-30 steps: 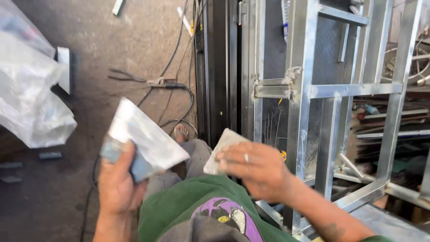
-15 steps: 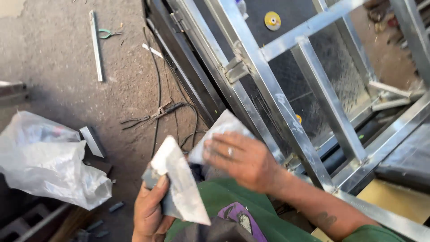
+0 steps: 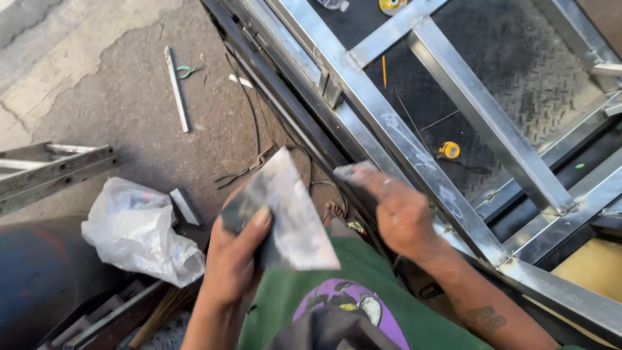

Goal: Applying filler material to the joints of a metal frame using a spatula to smooth the surface.

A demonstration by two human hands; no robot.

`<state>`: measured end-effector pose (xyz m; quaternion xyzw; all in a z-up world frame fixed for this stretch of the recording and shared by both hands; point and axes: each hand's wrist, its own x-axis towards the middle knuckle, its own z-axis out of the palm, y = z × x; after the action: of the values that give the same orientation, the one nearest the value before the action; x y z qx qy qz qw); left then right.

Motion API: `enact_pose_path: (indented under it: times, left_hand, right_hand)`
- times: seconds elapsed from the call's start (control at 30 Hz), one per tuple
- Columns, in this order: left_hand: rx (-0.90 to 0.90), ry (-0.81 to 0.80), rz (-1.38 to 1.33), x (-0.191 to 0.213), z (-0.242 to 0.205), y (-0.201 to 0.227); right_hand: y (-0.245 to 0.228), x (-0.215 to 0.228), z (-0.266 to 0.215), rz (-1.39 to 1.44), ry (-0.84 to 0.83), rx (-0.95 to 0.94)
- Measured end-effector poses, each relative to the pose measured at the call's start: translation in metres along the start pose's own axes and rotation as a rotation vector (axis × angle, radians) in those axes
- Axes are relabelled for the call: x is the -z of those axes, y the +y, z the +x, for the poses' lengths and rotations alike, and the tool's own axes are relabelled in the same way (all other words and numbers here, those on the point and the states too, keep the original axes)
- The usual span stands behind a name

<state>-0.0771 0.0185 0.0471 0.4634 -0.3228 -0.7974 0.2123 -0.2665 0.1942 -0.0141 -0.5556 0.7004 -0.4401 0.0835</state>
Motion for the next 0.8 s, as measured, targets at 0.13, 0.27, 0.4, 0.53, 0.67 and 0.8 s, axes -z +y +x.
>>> enact_pose_path:
  times: [0.13, 0.27, 0.4, 0.53, 0.67, 0.8]
  left_hand:
    - [-0.317, -0.332, 0.43, -0.03, 0.014, 0.018]
    - [-0.445, -0.612, 0.913, -0.053, 0.024, 0.029]
    - [-0.42, -0.644, 1.187, -0.06, 0.046, 0.041]
    - [-0.303, -0.28, 1.09, -0.037, 0.101, 0.06]
    - [-0.577, 0.078, 0.629, -0.004, 0.2, 0.107]
    - [-1.687, -0.251, 1.71, 0.029, 0.362, 0.15]
  right_hand:
    - [-0.018, 0.039, 0.019, -0.083, 0.133, 0.016]
    - [-0.028, 0.058, 0.043, -0.443, -0.103, 0.194]
    - [-0.013, 0.026, 0.052, -0.34, -0.005, 0.151]
    - [0.009, -0.029, 0.06, -0.051, -0.026, 0.068]
    - [0.057, -0.082, 0.082, 0.31, 0.015, -0.269]
    - [0.097, -0.174, 0.089, 0.465, 0.536, -0.982]
